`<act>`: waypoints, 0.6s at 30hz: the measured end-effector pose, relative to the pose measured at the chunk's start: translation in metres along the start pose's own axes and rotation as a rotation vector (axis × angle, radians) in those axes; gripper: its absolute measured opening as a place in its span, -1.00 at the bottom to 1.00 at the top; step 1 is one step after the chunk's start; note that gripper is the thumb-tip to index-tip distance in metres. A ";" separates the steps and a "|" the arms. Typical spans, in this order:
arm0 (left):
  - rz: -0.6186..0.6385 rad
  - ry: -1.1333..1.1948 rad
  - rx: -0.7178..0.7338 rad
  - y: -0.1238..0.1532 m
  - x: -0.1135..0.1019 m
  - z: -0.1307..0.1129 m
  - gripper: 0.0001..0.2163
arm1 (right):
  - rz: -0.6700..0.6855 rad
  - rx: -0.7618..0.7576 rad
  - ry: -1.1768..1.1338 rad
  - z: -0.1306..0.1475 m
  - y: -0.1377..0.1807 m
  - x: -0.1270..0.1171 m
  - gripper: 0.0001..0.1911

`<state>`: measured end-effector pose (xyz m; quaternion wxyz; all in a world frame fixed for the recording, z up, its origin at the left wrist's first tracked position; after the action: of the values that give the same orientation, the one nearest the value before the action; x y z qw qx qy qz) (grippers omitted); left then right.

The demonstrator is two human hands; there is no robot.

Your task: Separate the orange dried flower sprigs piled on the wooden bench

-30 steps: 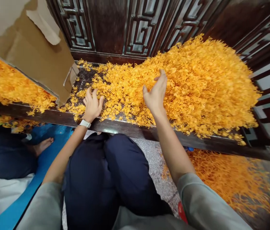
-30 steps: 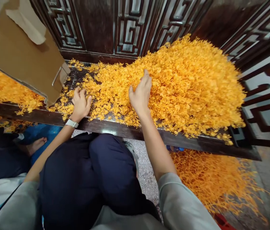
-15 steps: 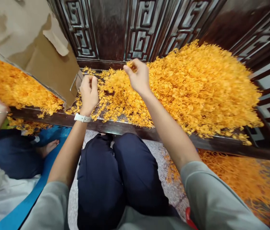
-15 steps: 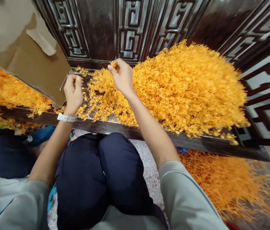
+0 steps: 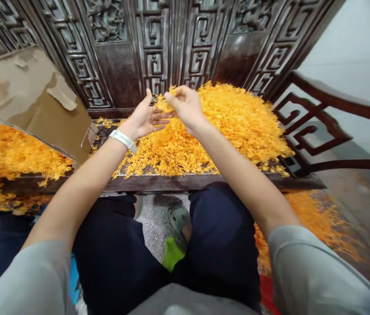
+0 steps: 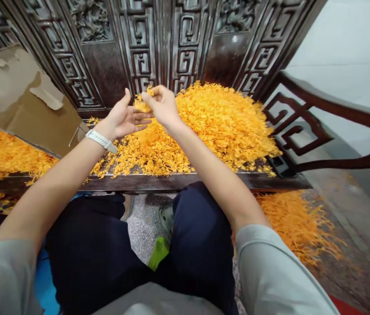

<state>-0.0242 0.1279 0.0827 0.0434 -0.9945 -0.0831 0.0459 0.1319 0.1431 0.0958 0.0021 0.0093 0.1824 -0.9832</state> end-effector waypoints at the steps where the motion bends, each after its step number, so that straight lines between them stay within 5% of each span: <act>1: -0.010 0.024 -0.010 -0.006 0.006 -0.002 -0.31 | 0.035 -0.012 0.043 0.000 0.009 -0.004 -0.62; 7: -0.066 0.078 0.006 -0.034 0.042 -0.004 -0.61 | 0.290 -0.039 0.216 -0.017 0.060 -0.020 -0.61; 14: -0.109 0.095 -0.013 -0.071 0.050 0.002 -0.64 | 0.187 -0.038 0.348 -0.032 0.073 -0.046 -0.69; 18: -0.113 0.272 -0.071 -0.081 0.059 0.003 -0.74 | 0.271 -0.037 0.375 -0.037 0.073 -0.057 -0.70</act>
<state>0.0200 0.2174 0.0820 0.0215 -0.9862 -0.1340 -0.0946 0.1904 0.0885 0.0363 0.1002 0.2163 0.1948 -0.9514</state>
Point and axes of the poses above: each hand's wrist, its own y-axis away from the middle knuckle, its own x-axis out of the palm, z = x × y, the point moved 4 cm from there along -y, towards the middle knuckle, and after that the axes turned 14 degrees about -z, right-handed, at the moved point
